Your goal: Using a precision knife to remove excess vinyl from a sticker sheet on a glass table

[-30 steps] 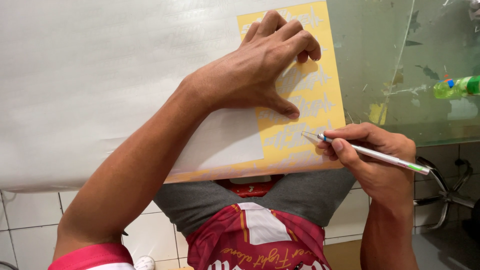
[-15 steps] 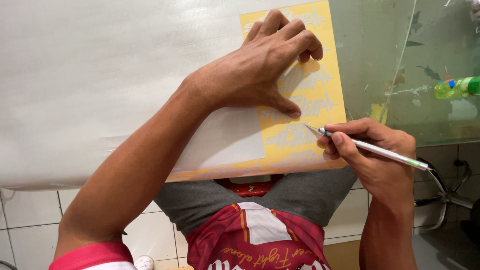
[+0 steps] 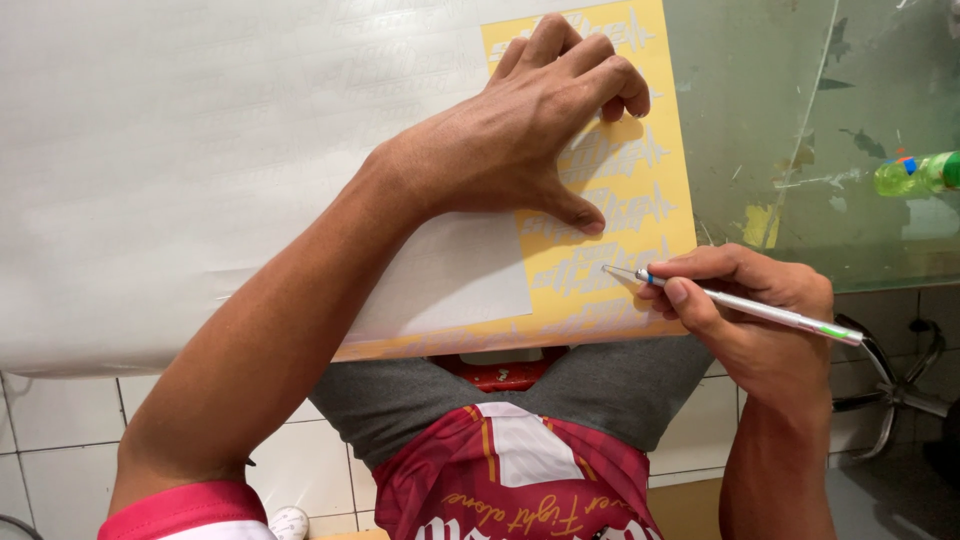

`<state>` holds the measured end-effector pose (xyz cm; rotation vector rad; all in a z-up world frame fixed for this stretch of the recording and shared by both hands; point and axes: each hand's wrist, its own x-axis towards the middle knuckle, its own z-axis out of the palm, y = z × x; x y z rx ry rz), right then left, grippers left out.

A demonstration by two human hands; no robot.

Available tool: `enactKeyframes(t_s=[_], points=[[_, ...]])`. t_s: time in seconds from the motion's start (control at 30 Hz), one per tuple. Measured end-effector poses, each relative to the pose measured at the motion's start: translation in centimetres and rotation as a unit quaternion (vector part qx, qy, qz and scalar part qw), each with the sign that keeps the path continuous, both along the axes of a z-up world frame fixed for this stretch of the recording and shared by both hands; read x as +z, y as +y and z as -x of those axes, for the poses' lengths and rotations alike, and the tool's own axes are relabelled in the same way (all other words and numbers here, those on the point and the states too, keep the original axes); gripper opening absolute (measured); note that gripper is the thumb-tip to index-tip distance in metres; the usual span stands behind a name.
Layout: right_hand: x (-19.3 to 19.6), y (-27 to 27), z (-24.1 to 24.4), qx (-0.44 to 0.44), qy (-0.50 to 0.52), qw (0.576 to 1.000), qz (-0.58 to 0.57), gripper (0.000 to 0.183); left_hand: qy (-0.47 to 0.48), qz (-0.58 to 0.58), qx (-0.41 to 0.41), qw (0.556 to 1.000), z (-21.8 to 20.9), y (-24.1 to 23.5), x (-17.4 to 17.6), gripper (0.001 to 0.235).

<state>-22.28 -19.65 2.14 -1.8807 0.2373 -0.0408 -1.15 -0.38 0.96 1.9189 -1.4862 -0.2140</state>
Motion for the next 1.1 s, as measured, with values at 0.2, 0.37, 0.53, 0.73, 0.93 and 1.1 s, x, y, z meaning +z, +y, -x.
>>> enactKeyframes(t_s=[0.2,0.37,0.53,0.73,0.93,1.1], points=[[0.3,0.2,-0.1,-0.005,0.025,1.0,-0.006,0.013,0.003,-0.002,-0.001,1.0,0.0,0.0,0.0,0.081],[0.6,0.0,-0.4,0.02,0.02,0.999,0.022,0.013,0.003,-0.003,-0.001,1.0,0.1,0.0,0.1,0.081],[-0.7,-0.5,0.4,0.004,-0.036,0.999,-0.008,0.013,0.001,0.001,-0.005,1.0,0.3,0.1,0.3,0.08],[-1.3,0.5,0.1,-0.077,-0.081,0.992,-0.065,0.019,0.071,-0.013,-0.037,0.997,1.1,0.1,1.5,0.021],[-0.7,1.0,-0.4,-0.073,-0.094,0.992,-0.047,0.021,0.127,-0.034,-0.027,0.991,1.3,0.0,2.1,0.02],[-0.7,1.1,-0.5,-0.063,-0.091,0.993,-0.037,0.018,0.137,-0.035,-0.026,0.99,1.5,0.0,2.2,0.014]])
